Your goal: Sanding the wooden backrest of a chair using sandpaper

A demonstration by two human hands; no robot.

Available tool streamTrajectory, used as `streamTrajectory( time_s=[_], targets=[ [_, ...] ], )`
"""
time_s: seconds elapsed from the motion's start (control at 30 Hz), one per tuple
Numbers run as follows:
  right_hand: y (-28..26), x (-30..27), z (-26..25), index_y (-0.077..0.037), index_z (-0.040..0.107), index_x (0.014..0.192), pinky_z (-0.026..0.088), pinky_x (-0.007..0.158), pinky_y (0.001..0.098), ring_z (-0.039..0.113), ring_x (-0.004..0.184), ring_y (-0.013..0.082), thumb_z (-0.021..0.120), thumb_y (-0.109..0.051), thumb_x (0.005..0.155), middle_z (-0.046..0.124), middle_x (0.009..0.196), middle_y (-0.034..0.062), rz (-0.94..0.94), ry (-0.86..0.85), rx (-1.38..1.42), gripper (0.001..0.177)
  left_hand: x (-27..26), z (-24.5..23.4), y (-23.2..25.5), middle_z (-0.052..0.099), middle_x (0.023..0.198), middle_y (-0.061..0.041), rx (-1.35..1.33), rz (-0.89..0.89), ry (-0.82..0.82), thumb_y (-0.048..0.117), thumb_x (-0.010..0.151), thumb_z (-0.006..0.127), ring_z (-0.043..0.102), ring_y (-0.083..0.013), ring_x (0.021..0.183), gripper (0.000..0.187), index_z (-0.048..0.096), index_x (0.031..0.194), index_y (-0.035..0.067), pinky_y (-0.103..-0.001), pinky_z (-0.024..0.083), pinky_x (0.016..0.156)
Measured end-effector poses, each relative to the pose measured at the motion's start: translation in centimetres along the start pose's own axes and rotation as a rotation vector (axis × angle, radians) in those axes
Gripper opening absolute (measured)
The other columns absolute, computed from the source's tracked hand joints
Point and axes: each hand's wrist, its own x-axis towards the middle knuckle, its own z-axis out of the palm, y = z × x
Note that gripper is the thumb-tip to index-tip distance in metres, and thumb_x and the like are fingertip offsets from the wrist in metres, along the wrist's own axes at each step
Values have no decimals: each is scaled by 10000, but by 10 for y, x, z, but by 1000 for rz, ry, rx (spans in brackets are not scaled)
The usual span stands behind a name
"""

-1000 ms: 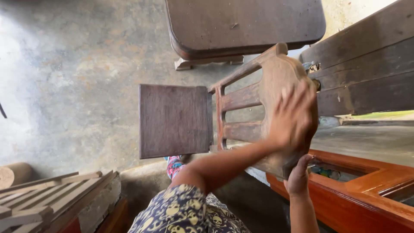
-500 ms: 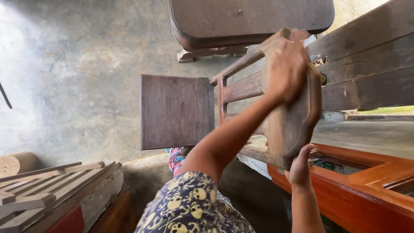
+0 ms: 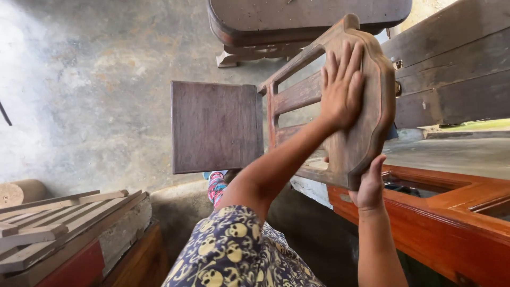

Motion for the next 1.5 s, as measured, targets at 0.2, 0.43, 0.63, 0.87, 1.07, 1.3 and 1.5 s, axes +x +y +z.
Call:
streamTrajectory(
  time_s=[0.2, 0.43, 0.63, 0.87, 1.07, 1.3, 1.5],
  targets=[
    [7, 1, 11, -176, 488, 1521, 430, 1247, 455, 579, 1369, 192, 394, -681, 988, 582, 1486, 45, -41, 241, -5, 741, -170, -15, 16, 194, 1770, -148, 49, 230, -64, 350, 1100, 283, 101, -441, 1658, 622, 262, 1678, 124, -520, 70, 1338],
    [21, 2, -14, -156, 450, 1571, 360, 1256, 532, 498, 1448, 261, 301, -767, 949, 529, 1546, 79, 2, 268, -67, 885, -118, -14, 31, 115, 1798, -87, 104, 202, -24, 353, 1153, 245, 35, -362, 1682, 593, 170, 1717, 185, -473, -5, 1360],
    [1, -3, 25, -176, 489, 1531, 404, 1266, 441, 563, 1396, 196, 331, -711, 969, 596, 1473, 36, -57, 218, -71, 792, -36, 3, -22, 67, 1790, -193, 64, -172, 36, 401, 1178, 183, 75, -553, 1613, 598, 59, 1734, 221, -699, 181, 1268],
    [7, 2, 1, -244, 515, 1517, 358, 1295, 399, 551, 1390, 127, 327, -678, 1008, 554, 1541, -24, 20, 184, 84, 694, -32, 17, 11, 62, 1824, -67, 77, -8, 53, 430, 1184, 178, 79, -463, 1681, 594, 57, 1749, 296, -651, 209, 1321],
    [5, 4, 13, -158, 507, 1526, 427, 1257, 461, 563, 1412, 231, 381, -685, 993, 580, 1510, 64, -91, 231, -32, 760, -31, 1, 33, -27, 1851, -11, 119, -66, -21, 479, 1192, 169, 14, -479, 1704, 607, -8, 1756, 338, -638, 137, 1359],
    [3, 4, -3, -197, 271, 1639, 324, 1240, 414, 364, 1512, 249, 336, -698, 971, 343, 1681, 52, -120, 75, -129, 838, -32, -37, 94, 256, 1725, 214, 622, 286, -375, 517, 1027, 142, 78, -240, 1675, 637, 393, 1612, 492, -535, -39, 1375],
    [41, 4, -51, -132, 630, 1368, 499, 996, 350, 620, 1189, 176, 486, -445, 1081, 650, 1340, 55, -7, 247, 239, 448, -16, -14, 64, 204, 1808, 185, 328, 168, -139, 478, 1186, 232, 10, -229, 1777, 507, 343, 1679, 450, -592, 43, 1522]
  ],
)
